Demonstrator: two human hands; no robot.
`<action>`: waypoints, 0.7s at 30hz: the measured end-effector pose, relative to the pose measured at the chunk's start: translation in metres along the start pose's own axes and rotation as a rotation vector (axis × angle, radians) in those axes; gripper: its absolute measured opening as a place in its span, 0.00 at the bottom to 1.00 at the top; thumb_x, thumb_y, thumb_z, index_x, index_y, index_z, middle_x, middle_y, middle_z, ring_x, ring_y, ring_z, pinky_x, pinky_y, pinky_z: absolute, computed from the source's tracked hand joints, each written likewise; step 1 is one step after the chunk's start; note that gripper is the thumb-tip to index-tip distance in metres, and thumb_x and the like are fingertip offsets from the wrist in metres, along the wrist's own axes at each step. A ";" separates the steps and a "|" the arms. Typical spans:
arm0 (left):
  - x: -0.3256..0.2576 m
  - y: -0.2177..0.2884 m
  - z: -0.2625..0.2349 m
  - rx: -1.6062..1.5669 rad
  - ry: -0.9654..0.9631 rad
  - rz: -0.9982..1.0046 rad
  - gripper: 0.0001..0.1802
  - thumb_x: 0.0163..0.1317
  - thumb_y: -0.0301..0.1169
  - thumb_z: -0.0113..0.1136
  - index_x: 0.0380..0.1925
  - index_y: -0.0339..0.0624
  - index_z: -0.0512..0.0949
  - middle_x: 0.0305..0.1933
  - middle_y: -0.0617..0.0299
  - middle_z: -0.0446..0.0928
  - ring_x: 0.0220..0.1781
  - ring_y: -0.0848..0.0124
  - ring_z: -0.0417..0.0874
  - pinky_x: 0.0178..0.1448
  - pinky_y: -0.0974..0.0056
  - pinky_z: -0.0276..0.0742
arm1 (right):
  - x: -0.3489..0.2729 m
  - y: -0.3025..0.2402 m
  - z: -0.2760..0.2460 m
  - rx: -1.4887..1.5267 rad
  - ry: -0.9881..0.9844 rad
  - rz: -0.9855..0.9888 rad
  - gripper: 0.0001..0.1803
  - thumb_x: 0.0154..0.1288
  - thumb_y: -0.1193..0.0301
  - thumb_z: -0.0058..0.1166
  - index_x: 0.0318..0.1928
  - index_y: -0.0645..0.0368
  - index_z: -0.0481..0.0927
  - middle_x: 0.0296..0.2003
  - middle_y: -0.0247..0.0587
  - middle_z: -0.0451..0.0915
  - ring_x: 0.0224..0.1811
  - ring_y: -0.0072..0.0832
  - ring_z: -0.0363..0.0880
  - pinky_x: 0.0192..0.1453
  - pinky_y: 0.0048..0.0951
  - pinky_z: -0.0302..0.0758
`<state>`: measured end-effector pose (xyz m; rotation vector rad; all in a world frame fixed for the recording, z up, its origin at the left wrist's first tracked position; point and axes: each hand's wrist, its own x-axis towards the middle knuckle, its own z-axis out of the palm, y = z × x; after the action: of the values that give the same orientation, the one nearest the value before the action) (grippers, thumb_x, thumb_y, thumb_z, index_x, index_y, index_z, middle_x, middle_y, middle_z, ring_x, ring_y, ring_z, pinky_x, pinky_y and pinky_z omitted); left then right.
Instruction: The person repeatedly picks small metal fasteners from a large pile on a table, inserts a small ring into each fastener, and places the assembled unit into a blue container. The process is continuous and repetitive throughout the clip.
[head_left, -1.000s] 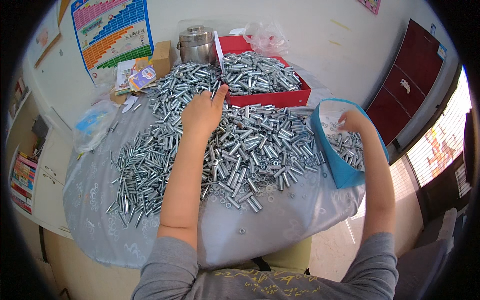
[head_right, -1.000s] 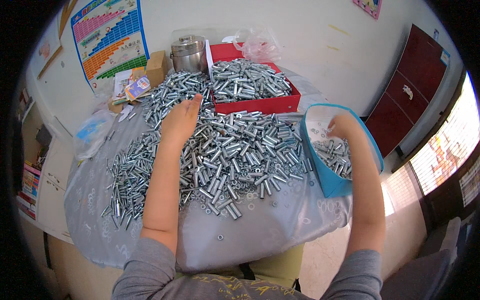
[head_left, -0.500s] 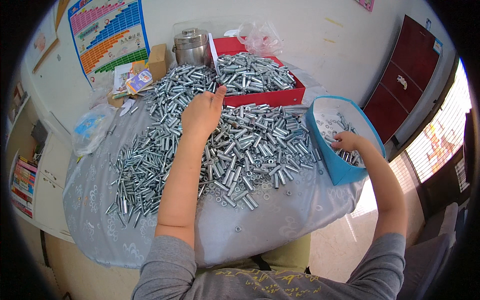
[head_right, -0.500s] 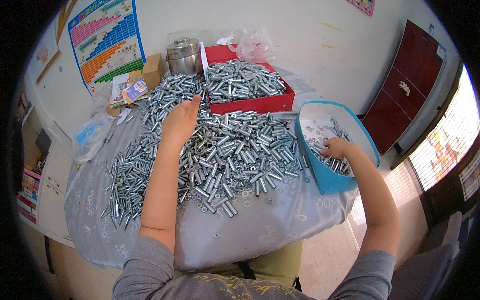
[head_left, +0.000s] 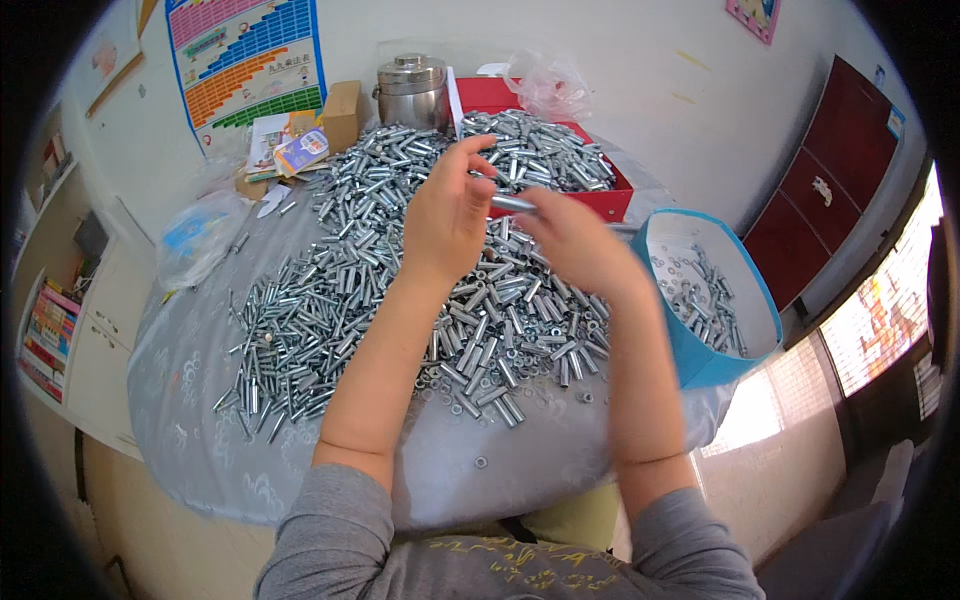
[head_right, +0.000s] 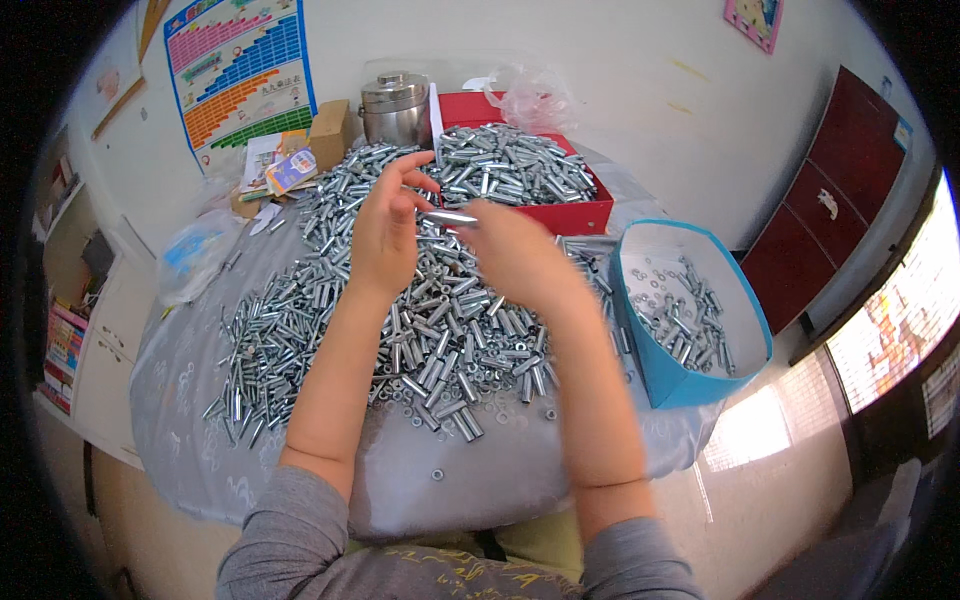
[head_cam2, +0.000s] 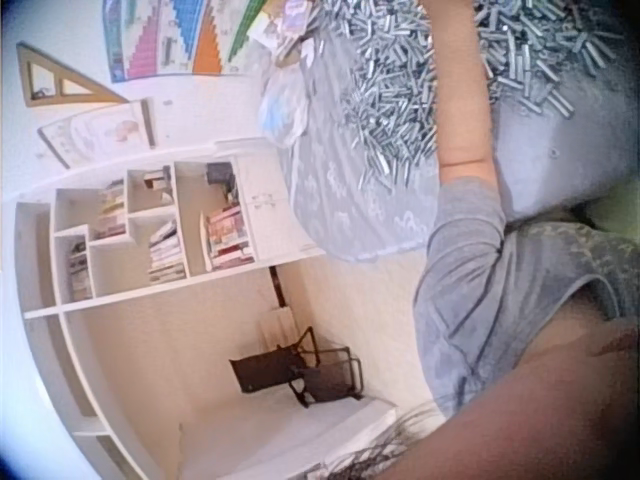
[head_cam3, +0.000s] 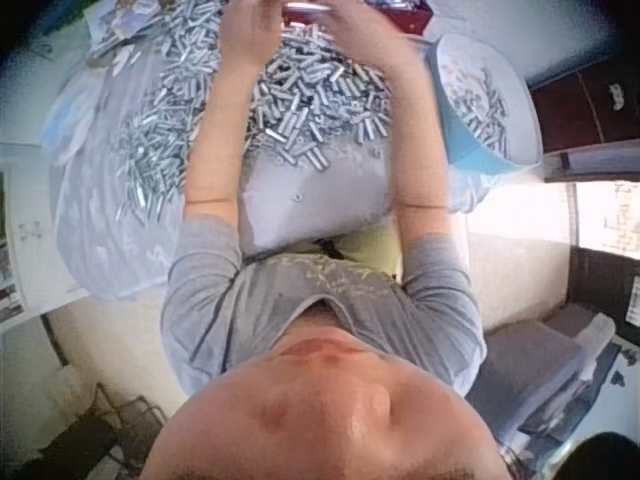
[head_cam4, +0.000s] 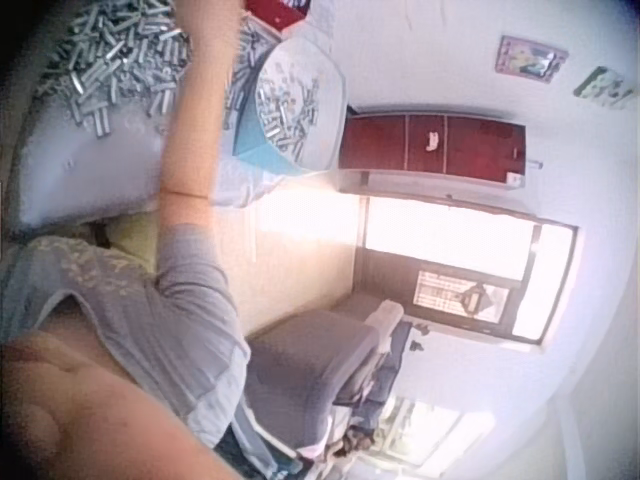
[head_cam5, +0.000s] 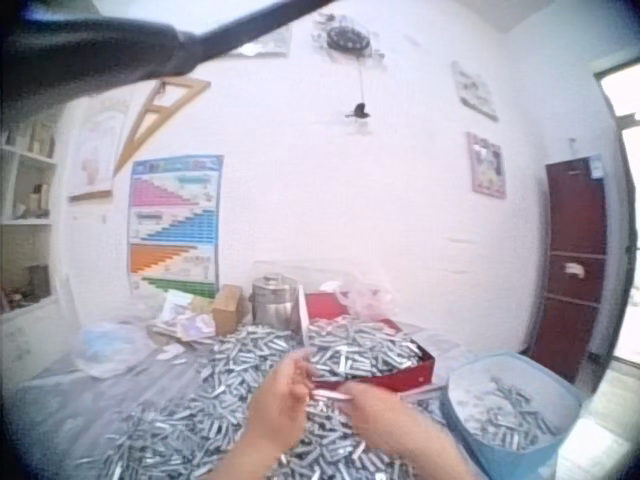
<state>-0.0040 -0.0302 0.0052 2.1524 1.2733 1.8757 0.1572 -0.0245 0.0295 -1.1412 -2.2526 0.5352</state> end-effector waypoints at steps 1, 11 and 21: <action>0.001 0.006 0.003 -0.017 -0.027 0.034 0.36 0.60 0.62 0.33 0.48 0.42 0.70 0.33 0.59 0.76 0.31 0.61 0.78 0.34 0.63 0.72 | 0.004 -0.002 0.018 0.085 0.097 -0.105 0.10 0.62 0.72 0.46 0.41 0.64 0.72 0.35 0.56 0.76 0.38 0.48 0.76 0.40 0.40 0.70; 0.003 -0.012 -0.014 0.314 0.004 -0.056 0.37 0.60 0.64 0.23 0.39 0.46 0.72 0.16 0.57 0.74 0.23 0.55 0.78 0.25 0.56 0.68 | 0.029 -0.008 0.042 0.464 -0.017 -0.026 0.14 0.63 0.66 0.45 0.35 0.67 0.74 0.20 0.39 0.72 0.22 0.24 0.70 0.28 0.27 0.67; -0.001 -0.015 -0.001 0.369 -0.054 -0.017 0.47 0.53 0.71 0.18 0.47 0.42 0.68 0.16 0.59 0.73 0.21 0.57 0.76 0.23 0.58 0.65 | 0.022 -0.003 0.038 0.791 -0.002 0.041 0.14 0.65 0.64 0.41 0.33 0.61 0.75 0.20 0.29 0.68 0.18 0.13 0.63 0.20 0.19 0.60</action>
<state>-0.0131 -0.0213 -0.0024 2.3237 1.7366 1.6697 0.1207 -0.0115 0.0085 -0.7586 -1.7310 1.2892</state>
